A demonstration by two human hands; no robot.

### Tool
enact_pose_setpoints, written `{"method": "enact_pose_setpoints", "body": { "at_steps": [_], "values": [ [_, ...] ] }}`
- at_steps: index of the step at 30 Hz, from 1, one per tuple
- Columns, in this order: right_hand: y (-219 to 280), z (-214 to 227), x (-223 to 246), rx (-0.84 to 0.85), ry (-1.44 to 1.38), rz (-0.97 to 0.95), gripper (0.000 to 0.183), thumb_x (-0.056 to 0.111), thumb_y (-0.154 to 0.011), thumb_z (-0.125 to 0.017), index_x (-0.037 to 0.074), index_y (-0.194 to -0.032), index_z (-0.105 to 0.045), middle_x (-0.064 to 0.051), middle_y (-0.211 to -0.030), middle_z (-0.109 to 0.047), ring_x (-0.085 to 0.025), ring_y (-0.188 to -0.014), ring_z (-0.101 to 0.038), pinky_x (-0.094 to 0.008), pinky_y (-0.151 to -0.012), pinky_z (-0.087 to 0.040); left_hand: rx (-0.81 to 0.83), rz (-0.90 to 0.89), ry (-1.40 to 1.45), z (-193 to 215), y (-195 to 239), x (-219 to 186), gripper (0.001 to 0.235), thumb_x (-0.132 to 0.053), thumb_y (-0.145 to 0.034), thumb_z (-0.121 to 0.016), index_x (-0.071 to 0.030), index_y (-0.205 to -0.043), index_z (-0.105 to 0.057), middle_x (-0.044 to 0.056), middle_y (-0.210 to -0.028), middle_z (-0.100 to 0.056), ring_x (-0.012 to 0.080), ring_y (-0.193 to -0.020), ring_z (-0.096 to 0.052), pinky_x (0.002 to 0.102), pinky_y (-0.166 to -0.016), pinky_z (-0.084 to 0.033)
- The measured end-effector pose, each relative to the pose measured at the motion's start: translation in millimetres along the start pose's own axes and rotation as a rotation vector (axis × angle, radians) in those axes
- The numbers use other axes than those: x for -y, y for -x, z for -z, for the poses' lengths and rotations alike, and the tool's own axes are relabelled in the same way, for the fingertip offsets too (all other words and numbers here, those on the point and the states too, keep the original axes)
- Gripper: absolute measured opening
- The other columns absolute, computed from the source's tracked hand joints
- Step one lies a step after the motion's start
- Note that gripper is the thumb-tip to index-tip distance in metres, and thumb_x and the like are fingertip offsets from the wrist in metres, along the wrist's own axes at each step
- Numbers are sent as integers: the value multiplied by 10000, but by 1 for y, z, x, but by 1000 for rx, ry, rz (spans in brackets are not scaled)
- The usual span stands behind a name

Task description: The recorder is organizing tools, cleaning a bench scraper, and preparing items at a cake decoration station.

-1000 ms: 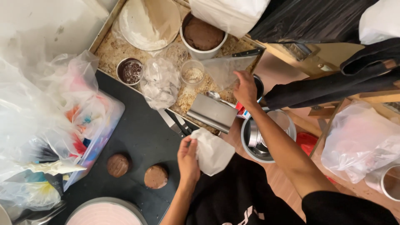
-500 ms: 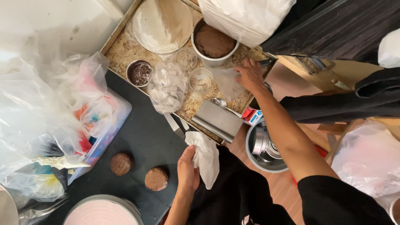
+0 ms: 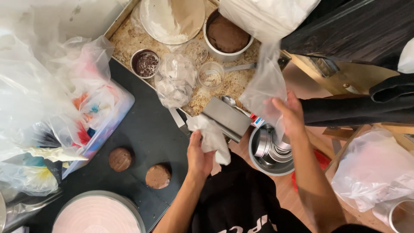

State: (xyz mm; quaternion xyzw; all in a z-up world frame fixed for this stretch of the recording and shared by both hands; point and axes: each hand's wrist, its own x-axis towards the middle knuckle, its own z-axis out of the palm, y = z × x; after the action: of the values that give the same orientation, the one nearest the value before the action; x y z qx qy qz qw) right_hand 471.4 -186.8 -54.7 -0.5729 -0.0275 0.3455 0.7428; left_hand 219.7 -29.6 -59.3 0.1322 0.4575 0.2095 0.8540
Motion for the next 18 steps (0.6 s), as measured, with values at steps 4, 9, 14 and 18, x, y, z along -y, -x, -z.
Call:
{"method": "enact_pose_setpoints", "body": {
  "at_steps": [4, 9, 14, 18],
  "values": [
    [43, -10, -43, -77, -234, -93, 325, 47, -897, -720, 83, -1214, -660, -42, -1052, -727, -165, -909, -727, -380, -796, -645, 113, 122, 120, -27, 2, -2, 350, -272, -1022, -485, -63, -1290, -571, 103, -1224, -688, 287, -1108, -674, 508, -939, -552],
    [74, -53, -47, -142, -327, -63, 333, 31, -903, -744, 35, -1225, -661, -50, -1071, -735, -176, -926, -705, -348, -814, -604, 455, 175, 194, -19, -6, 23, 515, -70, -913, -534, 62, -1410, -511, 192, -1345, -665, 321, -1227, -658, 451, -1066, -524],
    [92, -81, -38, -169, -203, 62, 336, 42, -901, -774, 8, -1217, -665, -62, -1101, -734, -142, -941, -694, -290, -846, -576, 491, 51, -43, -35, 17, 15, 471, 7, -913, -606, -14, -1378, -538, 114, -1272, -681, 228, -1102, -690, 371, -949, -565],
    [107, -101, -35, -180, 6, 124, 273, 69, -895, -786, 4, -1142, -691, -59, -1025, -754, -122, -889, -696, -262, -804, -561, 488, -17, -382, -25, 12, 24, 234, -123, -1015, -643, -15, -1222, -662, 59, -1044, -734, 112, -842, -686, 272, -737, -566]
  ]
}}
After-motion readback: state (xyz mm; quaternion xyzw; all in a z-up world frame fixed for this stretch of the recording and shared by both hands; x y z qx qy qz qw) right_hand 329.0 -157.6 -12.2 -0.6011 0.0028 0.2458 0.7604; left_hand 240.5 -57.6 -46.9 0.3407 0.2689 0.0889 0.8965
